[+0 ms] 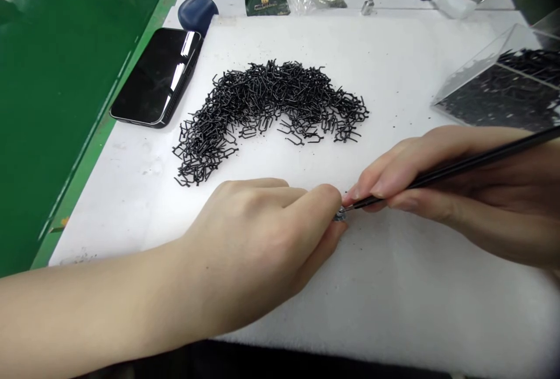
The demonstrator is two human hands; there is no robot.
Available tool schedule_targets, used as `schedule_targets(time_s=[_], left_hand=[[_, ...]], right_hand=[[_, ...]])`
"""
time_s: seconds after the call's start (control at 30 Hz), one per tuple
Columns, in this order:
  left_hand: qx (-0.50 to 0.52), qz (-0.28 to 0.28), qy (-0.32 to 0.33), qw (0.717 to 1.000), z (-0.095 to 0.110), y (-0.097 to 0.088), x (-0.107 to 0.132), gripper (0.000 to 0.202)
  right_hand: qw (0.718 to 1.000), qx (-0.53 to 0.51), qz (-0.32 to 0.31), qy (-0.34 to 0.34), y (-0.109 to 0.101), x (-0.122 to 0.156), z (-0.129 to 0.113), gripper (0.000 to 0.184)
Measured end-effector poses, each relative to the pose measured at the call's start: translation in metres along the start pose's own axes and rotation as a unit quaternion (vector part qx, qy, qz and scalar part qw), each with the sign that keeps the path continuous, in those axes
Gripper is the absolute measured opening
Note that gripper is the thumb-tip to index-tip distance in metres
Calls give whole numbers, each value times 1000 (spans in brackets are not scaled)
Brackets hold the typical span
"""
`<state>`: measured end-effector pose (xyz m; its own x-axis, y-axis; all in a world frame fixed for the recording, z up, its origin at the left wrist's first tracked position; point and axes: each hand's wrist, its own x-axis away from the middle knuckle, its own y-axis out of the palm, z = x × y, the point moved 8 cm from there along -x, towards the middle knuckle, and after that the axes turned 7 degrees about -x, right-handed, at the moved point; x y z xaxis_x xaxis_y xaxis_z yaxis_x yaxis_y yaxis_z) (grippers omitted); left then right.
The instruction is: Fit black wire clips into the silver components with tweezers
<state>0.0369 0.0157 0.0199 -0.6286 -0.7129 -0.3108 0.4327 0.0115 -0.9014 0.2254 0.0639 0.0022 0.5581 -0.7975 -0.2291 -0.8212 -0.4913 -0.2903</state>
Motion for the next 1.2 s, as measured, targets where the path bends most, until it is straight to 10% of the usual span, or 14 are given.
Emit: schedule_targets(time_s=[1.2], left_hand=[[-3,-16,1,1000,0,3,-1,29]], right_hand=[[1000,-13,-6,5,1,-1,3,24]])
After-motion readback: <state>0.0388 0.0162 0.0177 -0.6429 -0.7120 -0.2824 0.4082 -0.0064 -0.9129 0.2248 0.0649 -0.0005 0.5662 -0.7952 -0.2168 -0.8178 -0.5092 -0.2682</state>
